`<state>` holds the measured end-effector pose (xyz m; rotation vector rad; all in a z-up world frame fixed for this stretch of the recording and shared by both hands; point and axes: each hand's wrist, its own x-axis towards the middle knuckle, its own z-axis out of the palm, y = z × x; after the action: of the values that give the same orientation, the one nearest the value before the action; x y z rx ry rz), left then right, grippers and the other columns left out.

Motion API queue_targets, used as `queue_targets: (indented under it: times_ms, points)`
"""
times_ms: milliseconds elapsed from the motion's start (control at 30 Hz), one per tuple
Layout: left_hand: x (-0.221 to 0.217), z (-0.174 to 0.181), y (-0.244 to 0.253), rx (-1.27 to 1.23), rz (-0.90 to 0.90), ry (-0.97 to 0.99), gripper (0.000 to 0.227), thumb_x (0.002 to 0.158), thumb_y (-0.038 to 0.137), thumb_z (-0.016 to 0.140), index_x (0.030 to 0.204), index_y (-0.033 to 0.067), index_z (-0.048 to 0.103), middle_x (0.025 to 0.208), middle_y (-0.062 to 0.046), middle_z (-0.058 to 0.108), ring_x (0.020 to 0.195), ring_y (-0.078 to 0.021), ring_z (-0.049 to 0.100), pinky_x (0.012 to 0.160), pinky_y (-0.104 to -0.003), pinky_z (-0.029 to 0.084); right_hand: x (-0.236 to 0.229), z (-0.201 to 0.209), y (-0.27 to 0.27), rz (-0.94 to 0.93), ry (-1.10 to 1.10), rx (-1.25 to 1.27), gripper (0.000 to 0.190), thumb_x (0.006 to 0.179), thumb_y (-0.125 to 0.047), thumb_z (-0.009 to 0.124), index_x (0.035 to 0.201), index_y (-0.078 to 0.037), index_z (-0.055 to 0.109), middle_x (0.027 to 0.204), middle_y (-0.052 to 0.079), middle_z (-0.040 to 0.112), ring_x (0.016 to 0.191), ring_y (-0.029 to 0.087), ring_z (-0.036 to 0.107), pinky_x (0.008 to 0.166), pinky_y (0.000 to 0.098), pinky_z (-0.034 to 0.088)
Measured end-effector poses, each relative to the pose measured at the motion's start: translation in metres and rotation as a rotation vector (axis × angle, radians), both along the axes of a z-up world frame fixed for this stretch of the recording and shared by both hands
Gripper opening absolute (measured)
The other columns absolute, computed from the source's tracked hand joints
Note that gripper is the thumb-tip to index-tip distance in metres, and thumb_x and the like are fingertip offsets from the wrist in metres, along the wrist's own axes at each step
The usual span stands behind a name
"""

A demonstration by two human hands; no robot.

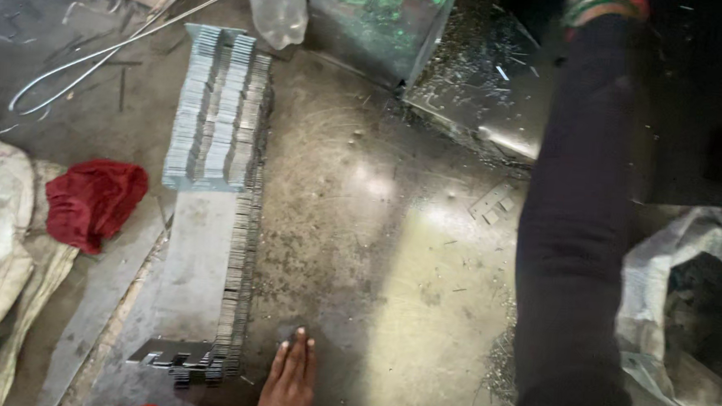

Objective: The person sits on the floor and sorts small metal parts by picking them up from a pile and stacking them into neat piles. The person also uses a small white cloth to wipe the metal parts before stacking them.

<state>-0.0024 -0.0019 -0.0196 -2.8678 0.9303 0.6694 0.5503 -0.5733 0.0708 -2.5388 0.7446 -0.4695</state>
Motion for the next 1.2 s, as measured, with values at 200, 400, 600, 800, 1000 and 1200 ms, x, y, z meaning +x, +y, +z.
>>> queue_targets:
  times_ms: [200,400,600,800,1000,1200]
  points:
    - [0.005,0.002,-0.007,0.135,-0.011,0.042,0.065,0.101,0.018,0.039,0.155,-0.0139,0.02,0.163,-0.035,0.015,0.155,-0.0376,0.006,0.124,-0.049,0.006,-0.081,0.021,0.065,0.256,-0.16,-0.592,0.029,0.104,-0.016,0.049,0.122,0.001,0.065,0.106,0.029,0.071,0.091,0.045,0.07,0.079,0.053,0.058]
    - [-0.002,0.007,-0.011,0.064,0.004,-0.255,0.061,0.097,0.014,0.047,0.151,-0.0076,0.031,0.163,-0.029,0.028,0.154,-0.0353,0.014,0.124,-0.05,0.01,-0.317,0.025,0.165,0.19,0.012,-0.217,0.046,0.1,-0.016,0.05,0.145,-0.018,0.053,0.098,0.029,0.069,0.08,0.046,0.068,0.064,0.0549,0.054]
    - [-0.004,0.027,-0.007,0.056,0.015,-0.201,0.065,0.097,0.015,0.052,0.153,-0.0082,0.031,0.16,-0.031,0.032,0.153,-0.0366,0.019,0.123,-0.052,0.011,-0.548,0.044,0.33,0.079,0.001,0.347,0.058,0.105,-0.015,0.04,0.161,-0.021,0.03,0.115,0.005,0.068,0.051,0.014,0.045,0.049,0.0356,0.049]
    - [0.005,0.044,-0.009,0.071,0.02,-0.102,0.069,0.096,0.017,0.052,0.154,-0.0086,0.025,0.162,-0.031,0.024,0.153,-0.0365,0.012,0.123,-0.052,0.008,-0.646,0.001,0.434,-0.166,-0.219,0.909,0.058,0.103,-0.025,0.044,0.159,-0.01,0.039,0.065,-0.002,0.043,0.049,0.008,0.037,0.042,0.0272,0.033]
    - [0.001,0.019,-0.012,0.07,0.005,-0.047,0.065,0.1,0.017,0.05,0.154,-0.0111,0.026,0.161,-0.033,0.023,0.155,-0.0378,0.011,0.124,-0.051,0.007,-0.316,-0.029,0.177,0.033,-0.375,0.344,0.055,0.111,-0.03,0.037,0.162,-0.011,0.037,0.077,0.008,0.052,0.06,0.012,0.046,0.051,0.0304,0.042]
    - [-0.002,-0.021,-0.003,-0.076,-0.006,-0.085,0.056,0.096,0.01,0.046,0.146,-0.012,0.035,0.161,-0.036,0.028,0.151,-0.0401,0.015,0.121,-0.054,0.012,-0.064,0.029,-0.046,-0.12,-0.123,0.087,0.051,0.108,-0.025,0.044,0.154,-0.004,0.046,0.096,0.013,0.057,0.08,0.019,0.054,0.065,0.0354,0.047]
